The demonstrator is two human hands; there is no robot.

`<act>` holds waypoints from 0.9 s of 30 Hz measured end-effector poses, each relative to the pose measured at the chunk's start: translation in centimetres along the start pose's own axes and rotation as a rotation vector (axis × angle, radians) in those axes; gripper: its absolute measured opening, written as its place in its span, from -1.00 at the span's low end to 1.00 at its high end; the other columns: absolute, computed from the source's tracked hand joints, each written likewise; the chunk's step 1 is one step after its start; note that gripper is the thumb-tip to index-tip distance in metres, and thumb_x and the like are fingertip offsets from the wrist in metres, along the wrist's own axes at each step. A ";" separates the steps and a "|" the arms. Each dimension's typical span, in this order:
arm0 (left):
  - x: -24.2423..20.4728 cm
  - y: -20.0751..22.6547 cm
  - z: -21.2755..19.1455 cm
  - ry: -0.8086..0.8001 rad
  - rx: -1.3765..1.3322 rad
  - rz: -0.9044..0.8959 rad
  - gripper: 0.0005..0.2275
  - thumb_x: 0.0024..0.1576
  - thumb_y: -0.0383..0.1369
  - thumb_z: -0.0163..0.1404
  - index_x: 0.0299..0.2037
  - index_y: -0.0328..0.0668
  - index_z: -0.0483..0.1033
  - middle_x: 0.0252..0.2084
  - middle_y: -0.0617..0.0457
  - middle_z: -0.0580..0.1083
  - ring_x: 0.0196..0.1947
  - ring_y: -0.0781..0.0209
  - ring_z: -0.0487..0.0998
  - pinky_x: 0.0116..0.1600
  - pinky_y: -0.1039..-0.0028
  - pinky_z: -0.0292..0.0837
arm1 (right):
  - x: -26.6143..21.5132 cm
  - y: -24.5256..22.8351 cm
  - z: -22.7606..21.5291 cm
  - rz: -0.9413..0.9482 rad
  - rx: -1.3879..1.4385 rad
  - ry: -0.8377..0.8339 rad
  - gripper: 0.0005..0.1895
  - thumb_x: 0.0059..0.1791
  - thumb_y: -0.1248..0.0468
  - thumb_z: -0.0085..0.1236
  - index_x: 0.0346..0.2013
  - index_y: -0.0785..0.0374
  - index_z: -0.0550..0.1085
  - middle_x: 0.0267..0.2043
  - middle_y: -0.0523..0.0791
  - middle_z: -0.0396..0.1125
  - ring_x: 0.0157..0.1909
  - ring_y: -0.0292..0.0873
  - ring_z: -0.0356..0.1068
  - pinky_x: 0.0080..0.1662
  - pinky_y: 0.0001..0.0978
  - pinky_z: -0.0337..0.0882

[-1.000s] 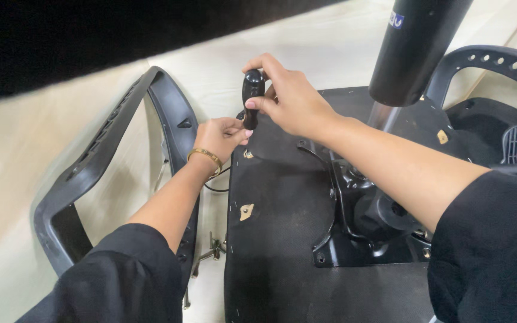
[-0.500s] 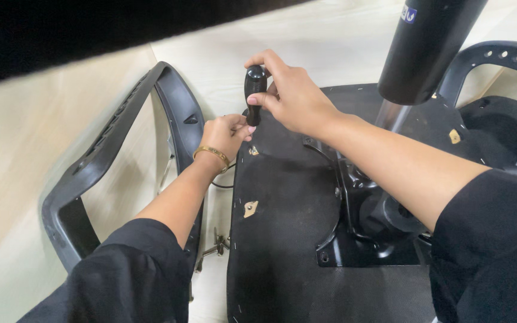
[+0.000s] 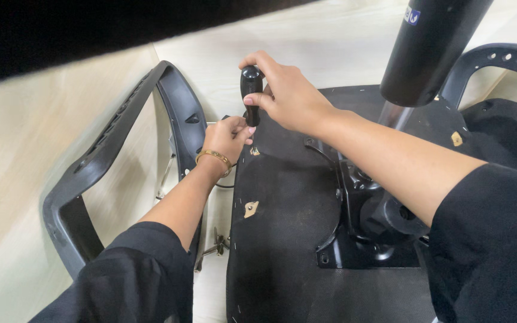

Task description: The person uses a screwdriver to tighten screws on a black plastic frame component of a chair. They hold the frame steady with one hand while turning the screwdriver with the other, working on multiple fasteners in sequence.

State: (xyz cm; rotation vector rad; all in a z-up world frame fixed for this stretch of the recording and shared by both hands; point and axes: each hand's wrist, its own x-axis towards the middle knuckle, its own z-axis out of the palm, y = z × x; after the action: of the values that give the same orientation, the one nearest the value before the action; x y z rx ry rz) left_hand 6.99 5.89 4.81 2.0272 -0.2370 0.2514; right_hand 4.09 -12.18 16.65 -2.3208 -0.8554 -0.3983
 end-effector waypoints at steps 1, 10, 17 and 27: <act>0.0 0.0 0.0 -0.003 -0.013 -0.023 -0.77 0.14 -0.39 0.15 -0.08 -0.41 0.58 -0.26 -0.09 0.64 -0.37 0.27 0.71 -0.23 0.51 0.59 | 0.1 0.0 0.1 -0.072 0.003 0.046 -0.51 0.01 0.23 0.29 0.17 0.18 0.31 -0.36 0.00 0.42 -0.44 -0.11 0.44 -0.29 -0.23 0.38; -4.7 -3.1 2.5 -0.030 0.365 -0.317 -0.07 -0.21 -0.04 0.41 0.33 -0.25 0.16 0.28 -0.33 0.30 0.26 -0.18 0.36 0.27 0.23 0.31 | 0.5 -0.5 0.5 -0.086 -0.017 0.174 -0.53 -0.17 0.16 0.48 -0.05 0.17 0.49 -0.24 -0.02 0.40 -0.32 -0.06 0.47 -0.19 -0.23 0.45; -8.9 -2.7 3.5 -0.249 -0.007 -0.846 -0.08 -0.08 0.20 0.17 0.29 -0.47 0.21 0.21 -0.35 0.45 0.21 -0.12 0.55 0.27 0.25 0.44 | 1.2 -1.1 0.3 -0.073 -0.096 0.189 -0.57 -0.21 0.23 0.48 -0.12 0.23 0.52 -0.19 0.03 0.45 -0.21 0.08 0.46 -0.13 -0.14 0.43; -8.1 -3.0 3.6 -0.284 0.091 -0.883 -0.07 -0.02 0.21 0.16 0.35 -0.42 0.15 0.31 -0.37 0.33 0.35 -0.16 0.38 0.36 0.12 0.32 | 0.3 -1.1 -0.5 -0.084 -0.267 0.082 -0.64 -0.07 0.22 0.33 -0.08 0.26 0.42 -0.14 0.08 0.42 -0.04 0.20 0.41 -0.05 0.00 0.39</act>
State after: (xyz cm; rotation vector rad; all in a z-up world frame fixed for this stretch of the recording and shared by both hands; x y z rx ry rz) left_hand 0.35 4.48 -1.57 2.0554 0.5059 -0.5859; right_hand 3.57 -11.67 17.70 -2.4949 -0.9085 -0.6759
